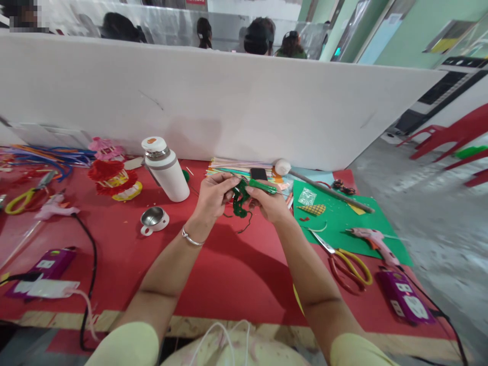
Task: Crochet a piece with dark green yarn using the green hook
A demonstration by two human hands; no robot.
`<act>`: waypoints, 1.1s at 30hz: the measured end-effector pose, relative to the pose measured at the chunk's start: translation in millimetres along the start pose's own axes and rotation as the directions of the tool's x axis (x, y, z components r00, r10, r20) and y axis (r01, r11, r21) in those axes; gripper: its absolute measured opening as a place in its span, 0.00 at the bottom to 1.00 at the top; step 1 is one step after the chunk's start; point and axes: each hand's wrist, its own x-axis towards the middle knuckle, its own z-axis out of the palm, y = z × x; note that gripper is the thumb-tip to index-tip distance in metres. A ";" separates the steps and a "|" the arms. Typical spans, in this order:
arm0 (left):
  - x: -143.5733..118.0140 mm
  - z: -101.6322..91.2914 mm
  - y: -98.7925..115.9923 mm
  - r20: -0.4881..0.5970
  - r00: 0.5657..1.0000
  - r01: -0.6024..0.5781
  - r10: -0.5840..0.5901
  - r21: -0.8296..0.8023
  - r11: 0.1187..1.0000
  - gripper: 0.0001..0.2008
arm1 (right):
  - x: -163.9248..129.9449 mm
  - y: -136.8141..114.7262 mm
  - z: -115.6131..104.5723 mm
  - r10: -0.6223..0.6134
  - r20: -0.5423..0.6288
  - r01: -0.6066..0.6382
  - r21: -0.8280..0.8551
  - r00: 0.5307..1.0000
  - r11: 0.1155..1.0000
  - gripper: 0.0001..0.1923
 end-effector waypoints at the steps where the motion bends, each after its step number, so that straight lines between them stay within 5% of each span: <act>1: 0.2 -0.3 -0.3 -0.003 1.000 0.000 0.000 0.002 1.000 0.13 | 0.3 0.5 -0.2 0.004 -0.002 -0.004 0.002 1.000 1.000 0.13; 15: 0.7 -3.9 2.3 0.101 0.995 0.013 -0.017 0.031 0.999 0.11 | 3.8 3.4 -2.0 0.016 -0.008 -0.017 -0.004 1.000 1.000 0.16; 33: 2.7 -2.9 -1.5 0.035 0.999 0.001 -0.002 0.014 1.000 0.16 | 4.3 10.4 -2.6 0.004 -0.010 -0.004 0.084 1.000 0.996 0.16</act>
